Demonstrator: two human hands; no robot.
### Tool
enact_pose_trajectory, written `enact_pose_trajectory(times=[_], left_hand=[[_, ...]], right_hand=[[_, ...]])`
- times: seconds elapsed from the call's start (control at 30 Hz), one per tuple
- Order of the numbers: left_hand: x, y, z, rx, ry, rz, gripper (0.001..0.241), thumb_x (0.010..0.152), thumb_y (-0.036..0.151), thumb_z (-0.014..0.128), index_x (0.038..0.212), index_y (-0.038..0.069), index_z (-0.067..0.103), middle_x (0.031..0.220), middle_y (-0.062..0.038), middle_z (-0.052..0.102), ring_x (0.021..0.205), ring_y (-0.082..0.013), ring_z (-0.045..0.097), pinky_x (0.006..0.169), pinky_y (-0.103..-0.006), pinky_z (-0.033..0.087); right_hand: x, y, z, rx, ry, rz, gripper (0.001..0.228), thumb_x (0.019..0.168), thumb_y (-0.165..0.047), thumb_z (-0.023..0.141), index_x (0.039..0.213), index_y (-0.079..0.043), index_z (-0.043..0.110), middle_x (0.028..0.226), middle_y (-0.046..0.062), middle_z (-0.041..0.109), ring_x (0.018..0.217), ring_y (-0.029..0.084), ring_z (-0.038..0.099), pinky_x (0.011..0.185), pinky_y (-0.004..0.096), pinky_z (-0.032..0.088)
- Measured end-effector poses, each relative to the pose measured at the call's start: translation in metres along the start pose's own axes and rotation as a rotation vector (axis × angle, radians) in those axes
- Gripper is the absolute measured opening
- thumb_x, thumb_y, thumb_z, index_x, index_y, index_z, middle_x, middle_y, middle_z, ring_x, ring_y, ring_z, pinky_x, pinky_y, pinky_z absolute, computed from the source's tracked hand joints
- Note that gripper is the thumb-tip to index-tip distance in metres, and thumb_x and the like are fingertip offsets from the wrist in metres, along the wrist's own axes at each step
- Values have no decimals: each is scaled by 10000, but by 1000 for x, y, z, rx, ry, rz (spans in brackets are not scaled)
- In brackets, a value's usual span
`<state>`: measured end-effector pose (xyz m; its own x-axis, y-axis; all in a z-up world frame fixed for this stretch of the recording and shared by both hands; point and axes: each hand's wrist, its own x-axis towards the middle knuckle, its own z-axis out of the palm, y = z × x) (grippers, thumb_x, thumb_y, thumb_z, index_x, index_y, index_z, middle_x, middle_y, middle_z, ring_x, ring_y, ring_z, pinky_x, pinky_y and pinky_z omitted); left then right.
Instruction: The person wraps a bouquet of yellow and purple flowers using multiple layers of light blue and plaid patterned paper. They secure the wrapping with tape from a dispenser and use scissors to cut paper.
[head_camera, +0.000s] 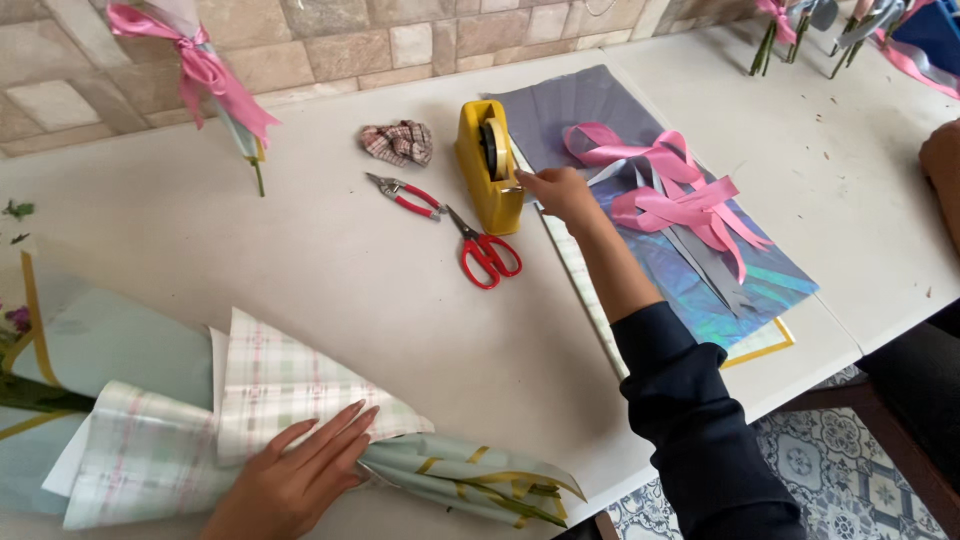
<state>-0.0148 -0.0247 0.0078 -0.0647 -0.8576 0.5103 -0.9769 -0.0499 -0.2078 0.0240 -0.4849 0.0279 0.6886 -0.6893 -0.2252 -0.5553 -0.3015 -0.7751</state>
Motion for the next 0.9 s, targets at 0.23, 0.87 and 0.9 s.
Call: enact_pose_trajectory(times=[0.23,0.87,0.9], left_hand=[[-4,-10,9,118,95,160,383,1007,363,519,1186,30,586,1286,-70,617,1192,-158,572,990,-339,429],[-26,-15,36,202,108,202,389,1071,389,365,1225,84,550,1318,-42,603,1208,-139,553,1028,-324,354],[-27,-14,37,179,107,188,407,1050,419,414,1217,80,566,1308,-42,609,1207,-137,554,1020,-321,365]], right_hand=[[-13,-16,7,164,-153,116,437,791,-467,646,1079,-147,720,1035,-50,701,1050,107,569,814,306,539],[-16,-7,23,808,-53,62,227,776,-124,567,921,33,642,877,105,563,697,227,570,538,334,490],[-19,-3,27,833,-26,51,365,783,-152,571,1079,55,623,943,117,605,787,211,602,602,321,504]])
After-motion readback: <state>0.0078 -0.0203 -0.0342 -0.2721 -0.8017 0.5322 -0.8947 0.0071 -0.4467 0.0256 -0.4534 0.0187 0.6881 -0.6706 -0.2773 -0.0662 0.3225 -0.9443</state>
